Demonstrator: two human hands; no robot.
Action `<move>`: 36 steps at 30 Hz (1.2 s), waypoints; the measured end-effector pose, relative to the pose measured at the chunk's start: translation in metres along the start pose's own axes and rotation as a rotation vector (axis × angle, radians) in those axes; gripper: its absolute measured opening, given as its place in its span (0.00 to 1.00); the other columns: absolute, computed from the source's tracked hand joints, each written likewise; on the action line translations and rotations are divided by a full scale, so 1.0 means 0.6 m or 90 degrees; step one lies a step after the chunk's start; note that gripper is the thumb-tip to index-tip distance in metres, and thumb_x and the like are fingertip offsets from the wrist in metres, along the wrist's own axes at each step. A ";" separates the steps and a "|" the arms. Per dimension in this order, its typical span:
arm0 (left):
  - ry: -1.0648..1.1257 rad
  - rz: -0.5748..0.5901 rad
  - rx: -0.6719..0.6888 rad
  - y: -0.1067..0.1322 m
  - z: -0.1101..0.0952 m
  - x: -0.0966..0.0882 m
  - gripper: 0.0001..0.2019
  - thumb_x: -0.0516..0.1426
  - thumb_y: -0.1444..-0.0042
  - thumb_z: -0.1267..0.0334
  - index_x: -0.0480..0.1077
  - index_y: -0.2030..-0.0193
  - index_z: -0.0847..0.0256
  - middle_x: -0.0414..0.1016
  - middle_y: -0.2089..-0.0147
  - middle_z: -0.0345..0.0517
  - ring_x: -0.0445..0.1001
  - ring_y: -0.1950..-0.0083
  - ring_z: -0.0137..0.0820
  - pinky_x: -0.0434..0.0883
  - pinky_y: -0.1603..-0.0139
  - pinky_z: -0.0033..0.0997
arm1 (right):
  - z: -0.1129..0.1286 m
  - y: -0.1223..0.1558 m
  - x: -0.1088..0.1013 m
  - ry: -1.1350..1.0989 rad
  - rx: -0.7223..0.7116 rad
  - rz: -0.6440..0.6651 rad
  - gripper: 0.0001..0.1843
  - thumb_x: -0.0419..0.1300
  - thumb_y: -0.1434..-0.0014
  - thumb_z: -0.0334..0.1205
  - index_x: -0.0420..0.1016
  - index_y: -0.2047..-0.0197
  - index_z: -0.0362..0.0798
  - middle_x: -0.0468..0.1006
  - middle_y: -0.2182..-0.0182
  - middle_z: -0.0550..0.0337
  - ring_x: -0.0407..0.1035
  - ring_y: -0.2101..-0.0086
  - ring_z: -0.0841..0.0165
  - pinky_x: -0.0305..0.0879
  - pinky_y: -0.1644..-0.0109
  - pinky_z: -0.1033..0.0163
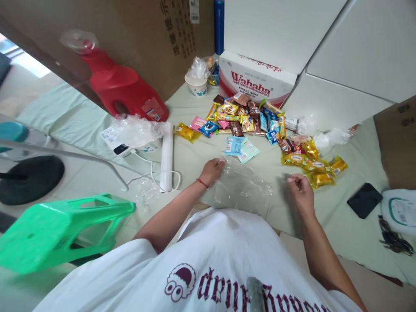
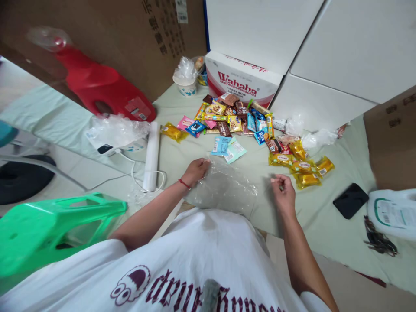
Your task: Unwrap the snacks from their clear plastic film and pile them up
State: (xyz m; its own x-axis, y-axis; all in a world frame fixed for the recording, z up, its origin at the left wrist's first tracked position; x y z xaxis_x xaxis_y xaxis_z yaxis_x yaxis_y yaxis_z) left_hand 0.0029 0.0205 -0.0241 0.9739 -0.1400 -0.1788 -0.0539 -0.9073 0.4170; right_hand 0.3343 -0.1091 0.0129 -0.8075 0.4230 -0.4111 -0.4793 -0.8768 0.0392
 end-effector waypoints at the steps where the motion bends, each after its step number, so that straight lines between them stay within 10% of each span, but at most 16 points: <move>1: -0.015 0.014 0.005 0.000 -0.001 0.003 0.21 0.61 0.40 0.51 0.60 0.78 0.57 0.56 0.83 0.33 0.55 0.79 0.25 0.50 0.75 0.28 | 0.010 0.000 0.003 0.040 -0.082 0.030 0.32 0.68 0.46 0.60 0.73 0.44 0.50 0.76 0.48 0.49 0.71 0.55 0.62 0.73 0.54 0.57; 4: -0.047 0.051 0.007 -0.002 -0.005 0.015 0.22 0.59 0.39 0.46 0.63 0.78 0.57 0.55 0.83 0.34 0.55 0.80 0.27 0.51 0.74 0.30 | 0.031 0.005 0.037 0.154 -0.213 0.196 0.43 0.72 0.51 0.58 0.71 0.36 0.51 0.72 0.38 0.45 0.66 0.41 0.53 0.66 0.38 0.46; 8: -0.071 0.047 0.001 -0.014 -0.021 0.005 0.17 0.55 0.36 0.47 0.65 0.70 0.56 0.59 0.80 0.35 0.58 0.78 0.29 0.57 0.72 0.31 | 0.027 -0.003 0.082 0.157 -0.098 0.240 0.22 0.60 0.40 0.56 0.81 0.53 0.48 0.82 0.64 0.54 0.72 0.62 0.60 0.70 0.51 0.53; 15: -0.224 -0.332 0.377 0.110 -0.117 -0.048 0.14 0.58 0.43 0.65 0.70 0.50 0.59 0.72 0.47 0.55 0.71 0.46 0.43 0.69 0.42 0.44 | 0.036 -0.022 0.070 0.057 0.041 0.171 0.20 0.63 0.45 0.56 0.80 0.63 0.45 0.78 0.73 0.61 0.64 0.74 0.70 0.60 0.68 0.65; 19: -0.250 -0.027 0.556 0.197 -0.126 0.029 0.09 0.54 0.38 0.66 0.74 0.53 0.56 0.77 0.49 0.53 0.74 0.41 0.42 0.65 0.35 0.46 | 0.049 -0.014 0.074 0.052 0.032 0.193 0.21 0.63 0.45 0.56 0.80 0.64 0.45 0.77 0.73 0.61 0.64 0.73 0.70 0.59 0.67 0.65; 23: -0.401 0.125 0.486 0.162 -0.053 0.075 0.13 0.57 0.37 0.65 0.75 0.47 0.56 0.74 0.35 0.59 0.63 0.27 0.51 0.40 0.23 0.64 | 0.046 -0.012 0.064 0.022 0.064 0.182 0.22 0.65 0.49 0.57 0.80 0.64 0.45 0.75 0.76 0.63 0.63 0.75 0.71 0.58 0.70 0.65; 28: -0.475 0.177 0.455 0.089 0.034 0.037 0.23 0.53 0.34 0.64 0.69 0.33 0.52 0.63 0.25 0.59 0.59 0.23 0.49 0.28 0.25 0.71 | 0.013 -0.025 0.020 -0.040 0.170 0.121 0.25 0.70 0.58 0.59 0.77 0.66 0.46 0.75 0.77 0.63 0.62 0.77 0.71 0.60 0.73 0.64; 36: -0.531 0.341 0.493 0.041 0.017 -0.007 0.24 0.57 0.37 0.60 0.70 0.33 0.47 0.61 0.24 0.53 0.56 0.22 0.47 0.33 0.24 0.68 | -0.028 -0.078 -0.080 0.218 0.137 0.017 0.14 0.64 0.50 0.51 0.76 0.68 0.47 0.77 0.73 0.54 0.69 0.71 0.62 0.68 0.63 0.55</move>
State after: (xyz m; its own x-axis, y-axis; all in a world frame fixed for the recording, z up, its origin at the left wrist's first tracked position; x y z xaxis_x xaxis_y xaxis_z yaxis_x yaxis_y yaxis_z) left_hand -0.0050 -0.0053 -0.0225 0.3693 -0.5134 -0.7746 -0.7890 -0.6136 0.0306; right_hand 0.4014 -0.0921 0.0154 -0.6764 0.2687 -0.6858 -0.5509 -0.8026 0.2289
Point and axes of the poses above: each hand's wrist, its own y-axis away from the middle knuckle, its own x-axis out of the palm, z = x × y, the point moved 2 cm from there along -y, towards the middle knuckle
